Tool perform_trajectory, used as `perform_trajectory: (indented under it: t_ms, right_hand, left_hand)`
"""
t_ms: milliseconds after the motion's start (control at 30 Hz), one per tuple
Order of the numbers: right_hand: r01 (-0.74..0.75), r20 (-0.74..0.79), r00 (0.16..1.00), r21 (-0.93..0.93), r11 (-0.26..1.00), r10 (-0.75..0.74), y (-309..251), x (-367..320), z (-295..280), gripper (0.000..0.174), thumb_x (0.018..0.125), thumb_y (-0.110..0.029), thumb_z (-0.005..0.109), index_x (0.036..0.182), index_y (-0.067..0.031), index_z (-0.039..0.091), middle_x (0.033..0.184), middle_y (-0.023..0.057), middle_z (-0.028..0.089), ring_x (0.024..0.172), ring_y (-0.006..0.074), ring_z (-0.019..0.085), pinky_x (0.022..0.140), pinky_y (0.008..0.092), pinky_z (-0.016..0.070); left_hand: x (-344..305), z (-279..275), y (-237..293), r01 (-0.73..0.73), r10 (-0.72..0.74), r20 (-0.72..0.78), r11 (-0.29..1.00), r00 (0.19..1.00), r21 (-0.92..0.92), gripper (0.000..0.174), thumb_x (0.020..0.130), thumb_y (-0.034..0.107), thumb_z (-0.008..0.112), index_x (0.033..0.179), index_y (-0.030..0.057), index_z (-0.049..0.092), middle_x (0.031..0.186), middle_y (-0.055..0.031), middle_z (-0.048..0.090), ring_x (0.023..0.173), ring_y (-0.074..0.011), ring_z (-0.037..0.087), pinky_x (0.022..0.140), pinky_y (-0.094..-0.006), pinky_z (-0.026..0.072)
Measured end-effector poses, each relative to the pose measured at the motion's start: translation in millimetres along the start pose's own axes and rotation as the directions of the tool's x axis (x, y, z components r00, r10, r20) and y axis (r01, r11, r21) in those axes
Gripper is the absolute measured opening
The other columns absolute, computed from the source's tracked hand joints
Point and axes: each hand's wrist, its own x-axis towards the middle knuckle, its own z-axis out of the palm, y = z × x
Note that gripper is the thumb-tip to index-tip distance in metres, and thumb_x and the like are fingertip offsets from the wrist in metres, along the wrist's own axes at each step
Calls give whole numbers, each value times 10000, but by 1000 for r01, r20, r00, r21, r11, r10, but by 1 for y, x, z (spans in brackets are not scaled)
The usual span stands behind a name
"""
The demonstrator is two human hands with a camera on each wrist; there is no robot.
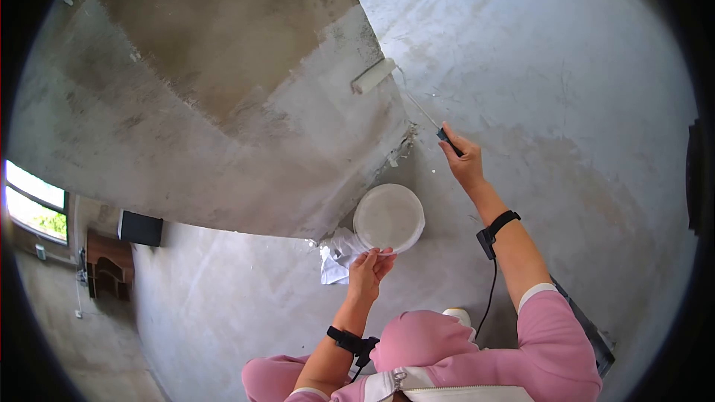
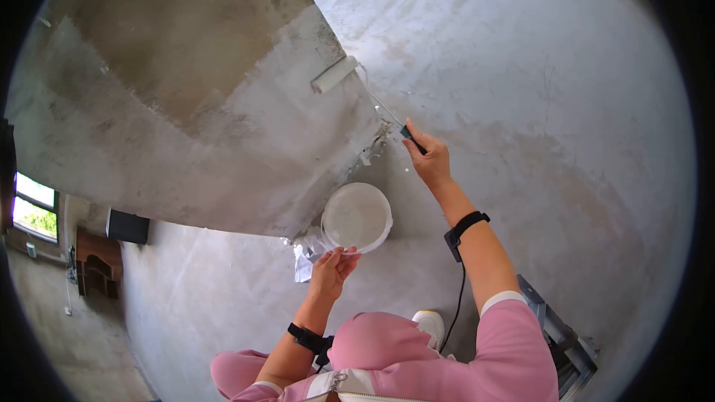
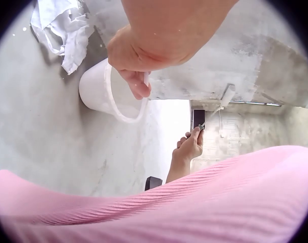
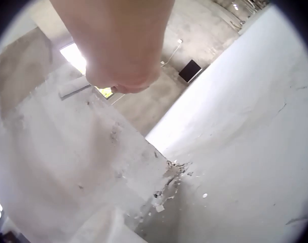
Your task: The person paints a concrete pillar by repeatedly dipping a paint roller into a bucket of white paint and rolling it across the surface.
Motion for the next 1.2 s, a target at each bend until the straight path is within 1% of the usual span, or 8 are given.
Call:
perform_trajectory:
  t_ms: [233,367,533,667,867,933,1067,1200]
  right_hand:
    - [-18,-106,994,170,985,37,-58,60,2,372,835,-102,682,1197,-62,606,698,134,590,551,163,422,557,258,418]
    - [18,-119,993,181,983,4,-45,54,7,384,828,-106,689,1203,-93,610,708,136,587,551,178,448,553,266,418]
    - [5,14,1000,-80,997,-4,10,2,-5,404,812,-124,703,1205,-178,622,710,135,590,561,247,511,559,285,433]
    - [-46,20,999,-61,997,47,0,8,-5,394,816,-124,698,1201,-148,622,723,146,598,569,251,522,565,286,437]
    - [67,-164,986,276,959,-22,-31,57,12,390,822,-101,686,1204,-78,609,745,169,611,581,259,536,576,281,445]
    - [-67,-46,996,98,993,72,-23,40,8,405,815,-97,693,1210,-105,609,749,161,616,583,262,539,578,286,447]
    - [1,-30,1000,37,999,0,24,-12,7,417,810,-118,700,1216,-152,612,755,146,621,588,262,545,580,293,451]
    - [-166,132,975,-101,981,178,43,-63,-5,394,815,-169,695,1201,-196,624,775,143,635,627,291,588,584,329,463]
  left_hand:
    - [3,3,-1,4,-4,2,1000,1000,20,144,977,147,451,1030,25,504,1073,-158,638,951,-254,660,765,-289,563]
    - [3,3,1,-9,9,15,1000,1000,24,143,976,149,454,1028,25,504,1077,-159,637,951,-250,661,759,-288,566]
    - [3,2,-1,0,0,1,1000,1000,23,144,978,141,444,1031,20,501,1089,-163,630,949,-248,661,753,-284,569]
    - [2,3,-1,10,-10,-24,999,1000,32,146,979,138,437,1035,17,497,1095,-164,624,945,-247,661,758,-286,570]
    - [3,7,0,-5,5,2,999,1000,37,151,980,138,434,1040,13,492,1091,-164,623,942,-245,661,761,-288,571]
    - [3,8,1,-7,7,-1,999,1000,52,152,979,139,436,1040,11,491,1091,-166,624,944,-246,661,756,-286,571]
    - [4,5,-2,-1,2,-21,999,1000,48,157,978,143,440,1042,8,488,1091,-168,623,946,-244,661,752,-284,571]
    - [1,5,-3,-1,2,-24,999,1000,41,157,978,145,442,1039,9,487,1081,-169,627,939,-244,663,743,-280,570]
